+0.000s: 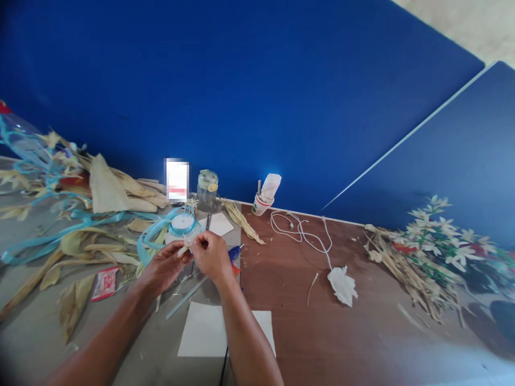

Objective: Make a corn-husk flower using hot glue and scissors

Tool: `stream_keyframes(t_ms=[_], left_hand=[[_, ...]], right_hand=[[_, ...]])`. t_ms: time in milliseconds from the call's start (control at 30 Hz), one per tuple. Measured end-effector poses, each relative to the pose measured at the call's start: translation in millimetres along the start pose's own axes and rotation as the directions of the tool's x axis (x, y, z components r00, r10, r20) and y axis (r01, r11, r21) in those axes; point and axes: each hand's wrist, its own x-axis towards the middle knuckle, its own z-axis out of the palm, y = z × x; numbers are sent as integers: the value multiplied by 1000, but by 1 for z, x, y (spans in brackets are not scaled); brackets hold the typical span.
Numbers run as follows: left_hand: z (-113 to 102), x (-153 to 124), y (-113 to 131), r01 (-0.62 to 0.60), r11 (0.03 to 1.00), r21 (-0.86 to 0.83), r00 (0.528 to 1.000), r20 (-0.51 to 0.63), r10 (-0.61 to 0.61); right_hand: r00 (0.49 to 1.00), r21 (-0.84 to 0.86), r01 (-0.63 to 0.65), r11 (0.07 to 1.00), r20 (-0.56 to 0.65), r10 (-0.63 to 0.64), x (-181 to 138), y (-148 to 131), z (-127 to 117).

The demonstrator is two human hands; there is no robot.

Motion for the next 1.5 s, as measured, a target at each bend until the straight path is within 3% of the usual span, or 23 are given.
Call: stream_keyframes(t_ms=[733, 1067, 1200, 1300, 1400, 1500], left_hand=[[13, -2, 3, 13, 996, 87, 995, -96, -4], [9, 1, -2, -63, 995, 83, 972, -222, 80], [7, 4, 0, -101, 989, 104, 933, -334, 130], [5, 6, -1, -114, 987, 109, 907, -395, 148], [2, 6, -3, -124, 987, 103, 890, -429, 157], [0, 6, -5, -135, 988, 79, 881, -446, 156]], right_hand=[[998, 62, -39, 997, 52, 36, 4, 16, 3], [996, 216, -64, 974, -48, 76, 11, 29, 7], [998, 25, 5, 1000, -63, -3, 14, 35, 3], [1000, -211, 10, 977, 11, -7, 10, 32, -8], [995, -456, -37, 889, 69, 77, -4, 30, -23], [986, -684, -116, 720, 7, 166, -26, 34, -35]])
